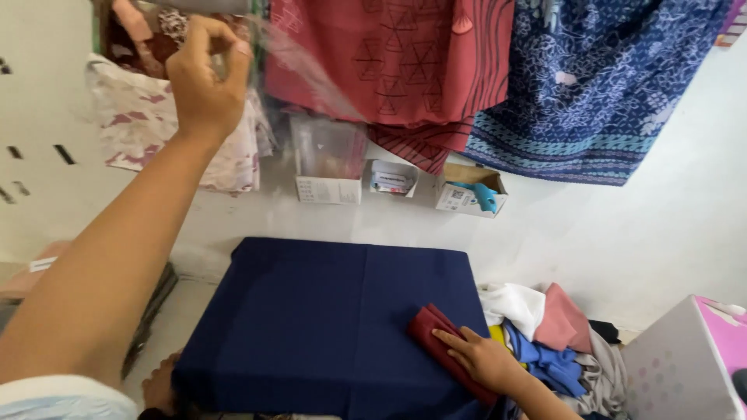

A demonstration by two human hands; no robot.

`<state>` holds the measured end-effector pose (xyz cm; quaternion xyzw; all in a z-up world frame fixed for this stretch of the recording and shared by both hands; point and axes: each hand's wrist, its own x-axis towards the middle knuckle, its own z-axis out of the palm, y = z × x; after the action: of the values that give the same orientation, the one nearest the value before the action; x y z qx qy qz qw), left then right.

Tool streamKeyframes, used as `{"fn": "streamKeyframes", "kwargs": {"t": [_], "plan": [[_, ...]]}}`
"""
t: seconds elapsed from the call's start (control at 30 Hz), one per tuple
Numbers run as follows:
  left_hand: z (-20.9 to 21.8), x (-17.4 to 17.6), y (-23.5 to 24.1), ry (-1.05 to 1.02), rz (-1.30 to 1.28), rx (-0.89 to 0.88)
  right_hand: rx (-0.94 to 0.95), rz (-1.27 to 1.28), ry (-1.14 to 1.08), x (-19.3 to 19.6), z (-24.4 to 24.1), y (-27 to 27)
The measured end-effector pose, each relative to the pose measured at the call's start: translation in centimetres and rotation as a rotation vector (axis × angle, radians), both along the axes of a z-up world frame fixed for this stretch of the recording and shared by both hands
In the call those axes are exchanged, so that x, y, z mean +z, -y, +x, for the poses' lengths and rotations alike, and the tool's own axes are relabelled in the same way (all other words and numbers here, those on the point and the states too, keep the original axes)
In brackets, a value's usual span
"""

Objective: The person folds a maroon piece of fabric, places it into a clear plastic bag, and seals it. They then pick up a blue piece of fabric, unfold it, and use a lint roller to clean the surface before folding it.

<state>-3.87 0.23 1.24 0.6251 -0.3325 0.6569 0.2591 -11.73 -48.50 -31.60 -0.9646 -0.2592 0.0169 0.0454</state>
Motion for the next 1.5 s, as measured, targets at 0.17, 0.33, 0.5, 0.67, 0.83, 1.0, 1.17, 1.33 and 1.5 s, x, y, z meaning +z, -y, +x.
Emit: {"fn": "streamKeyframes", "kwargs": {"t": [0.17,0.33,0.5,0.67,0.83,1.0,1.17,1.33,1.5], "plan": [[-5.1,-2.0,2.2,-0.076,0.243,0.075,0.009,0.015,0.033,-1.4,0.7,0.6],[-8.7,-10.8,5.8,-0.231,0.44,0.002,-0.039,-0.072,-0.039,-0.6,0.3,0.2],[-7.5,-24.3,7.2,-0.512,0.663,-0.008,0.196,-0.082,0.31,-1.6,2.2,2.3],[-7.8,-30.4,8.5,-0.832,0.845,-0.12,0.113,-0.192,0.337,5.5,0.6,0.7],[-7.5,-34.4,9.9,-1.088,1.013,-0.178,0.047,-0.255,0.275,9.3,-0.7,-3.0],[-8.3,-33.8,10.7,-1.287,0.882,-0.354,0.246,-0.242,0.319,5.8,-1.7,-4.8],[-5.5,-37.5,11.2,-1.334,0.725,-0.254,0.307,-0.259,0.24,2.9,-1.4,-4.7],[-5.0,-37.9,10.1,-1.265,0.67,-0.022,0.337,-0.211,0.299,2.0,-0.9,-4.7],[-4.9,-37.6,10.4,-1.27,0.654,-0.026,0.368,-0.149,0.355,2.3,-0.6,-5.7]]}}
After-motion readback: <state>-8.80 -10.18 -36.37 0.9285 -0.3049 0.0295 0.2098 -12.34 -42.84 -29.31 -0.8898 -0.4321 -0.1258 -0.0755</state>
